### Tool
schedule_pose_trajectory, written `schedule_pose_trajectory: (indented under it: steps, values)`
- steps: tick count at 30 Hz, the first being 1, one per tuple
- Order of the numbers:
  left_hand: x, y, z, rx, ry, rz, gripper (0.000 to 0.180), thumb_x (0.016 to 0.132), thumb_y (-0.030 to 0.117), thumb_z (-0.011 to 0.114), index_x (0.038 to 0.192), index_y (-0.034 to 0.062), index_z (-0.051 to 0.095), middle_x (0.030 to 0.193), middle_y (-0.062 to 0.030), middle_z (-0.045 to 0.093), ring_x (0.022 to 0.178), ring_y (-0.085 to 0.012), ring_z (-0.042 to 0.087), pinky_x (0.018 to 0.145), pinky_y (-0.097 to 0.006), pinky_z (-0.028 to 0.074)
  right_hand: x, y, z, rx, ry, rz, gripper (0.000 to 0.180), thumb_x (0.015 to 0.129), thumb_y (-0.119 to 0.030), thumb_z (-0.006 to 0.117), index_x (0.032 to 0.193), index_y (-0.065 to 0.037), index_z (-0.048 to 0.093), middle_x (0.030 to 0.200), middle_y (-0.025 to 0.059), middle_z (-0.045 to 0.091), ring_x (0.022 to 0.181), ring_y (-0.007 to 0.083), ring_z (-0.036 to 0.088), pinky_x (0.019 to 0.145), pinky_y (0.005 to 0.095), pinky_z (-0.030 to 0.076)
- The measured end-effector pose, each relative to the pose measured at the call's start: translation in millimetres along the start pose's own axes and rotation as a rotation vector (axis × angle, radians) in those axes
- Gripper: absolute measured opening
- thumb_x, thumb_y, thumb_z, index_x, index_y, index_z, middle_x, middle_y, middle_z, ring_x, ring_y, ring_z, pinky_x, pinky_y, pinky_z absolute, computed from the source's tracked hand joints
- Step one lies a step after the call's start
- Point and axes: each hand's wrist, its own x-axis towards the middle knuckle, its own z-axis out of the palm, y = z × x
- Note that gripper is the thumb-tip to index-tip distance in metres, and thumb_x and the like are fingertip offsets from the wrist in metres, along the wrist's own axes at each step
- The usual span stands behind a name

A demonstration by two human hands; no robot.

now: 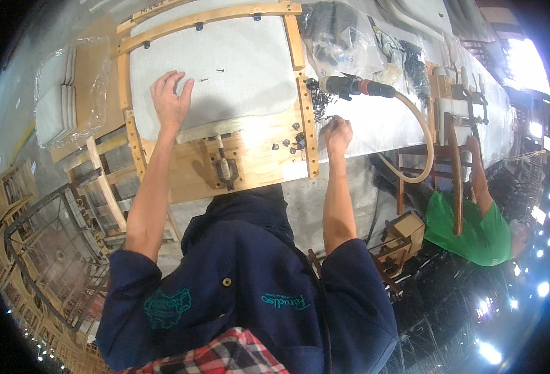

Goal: The person picks up a white cushioned seat, places it on a wooden chair frame, and secures it using a pneumatic drill and screws. The person repeats this process for a second seat, aligning and fastening each cushion to its frame.

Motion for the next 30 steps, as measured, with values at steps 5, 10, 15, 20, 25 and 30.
schedule_pose_trajectory:
  steps: [5,10,15,20,25,30]
  values:
    - [-3,7,-4,-0.326,-0.012,-0.263,0.032,0.091,0.03,0.077,0.114,0.0087,0.074,0.115,-0.0101,0.072,0.111,-0.0236,0.062,0.098,-0.038,0.05,1,-1,2,0.089,0.179,0.153,0.018,0.09,-0.011,0.064,0.1,0.0,0.074,0.086,0.0182,0.071,0.08,0.0313,0.069,0.077,0.0415,0.055]
    - [-24,135,-49,-0.706,-0.396,-0.588,0.032,0.098,0.028,0.071,0.122,0.0075,0.073,0.112,-0.0048,0.074,0.102,-0.0145,0.068,0.092,-0.031,0.054,-20,-143,-48,0.673,0.084,0.229,0.012,0.089,-0.007,0.071,0.099,-0.002,0.073,0.089,0.0127,0.073,0.077,0.0244,0.07,0.075,0.0363,0.056]
    - [-53,181,-23,-1.109,-0.583,-0.773,0.035,0.102,0.025,0.067,0.125,-0.0001,0.07,0.11,-0.0069,0.074,0.098,-0.0123,0.068,0.089,-0.025,0.055,-36,-228,-61,0.604,0.085,-0.169,0.018,0.084,-0.002,0.076,0.102,-0.005,0.074,0.091,0.0122,0.071,0.077,0.0227,0.07,0.07,0.0319,0.056]
    - [-65,168,-16,-1.437,-0.436,-1.014,0.031,0.099,0.024,0.072,0.115,-0.0016,0.073,0.098,-0.0048,0.074,0.087,-0.0117,0.068,0.081,-0.028,0.058,-31,-233,-63,0.669,-0.033,-0.282,0.024,0.082,-0.002,0.077,0.106,-0.004,0.073,0.094,0.0117,0.071,0.078,0.0221,0.07,0.071,0.0317,0.056]
    - [-60,155,-33,-1.4,-0.385,-1.088,0.027,0.1,0.025,0.07,0.113,0.0017,0.07,0.099,-0.0048,0.069,0.087,-0.0111,0.064,0.082,-0.027,0.055,0,-193,-61,0.766,0.07,0.265,0.053,0.084,-0.012,0.081,0.129,0.006,0.058,0.103,0.0084,0.064,0.09,0.0136,0.061,0.076,0.0292,0.053]
    - [-59,149,-43,-1.433,-0.357,-1.155,0.02,0.099,0.023,0.07,0.108,0.005,0.07,0.097,-0.0031,0.068,0.086,-0.011,0.063,0.081,-0.027,0.054,61,-128,-31,0.968,0.316,0.191,0.061,0.08,-0.007,0.084,0.131,0.004,0.052,0.118,0.0113,0.058,0.107,0.0189,0.059,0.093,0.0353,0.051]
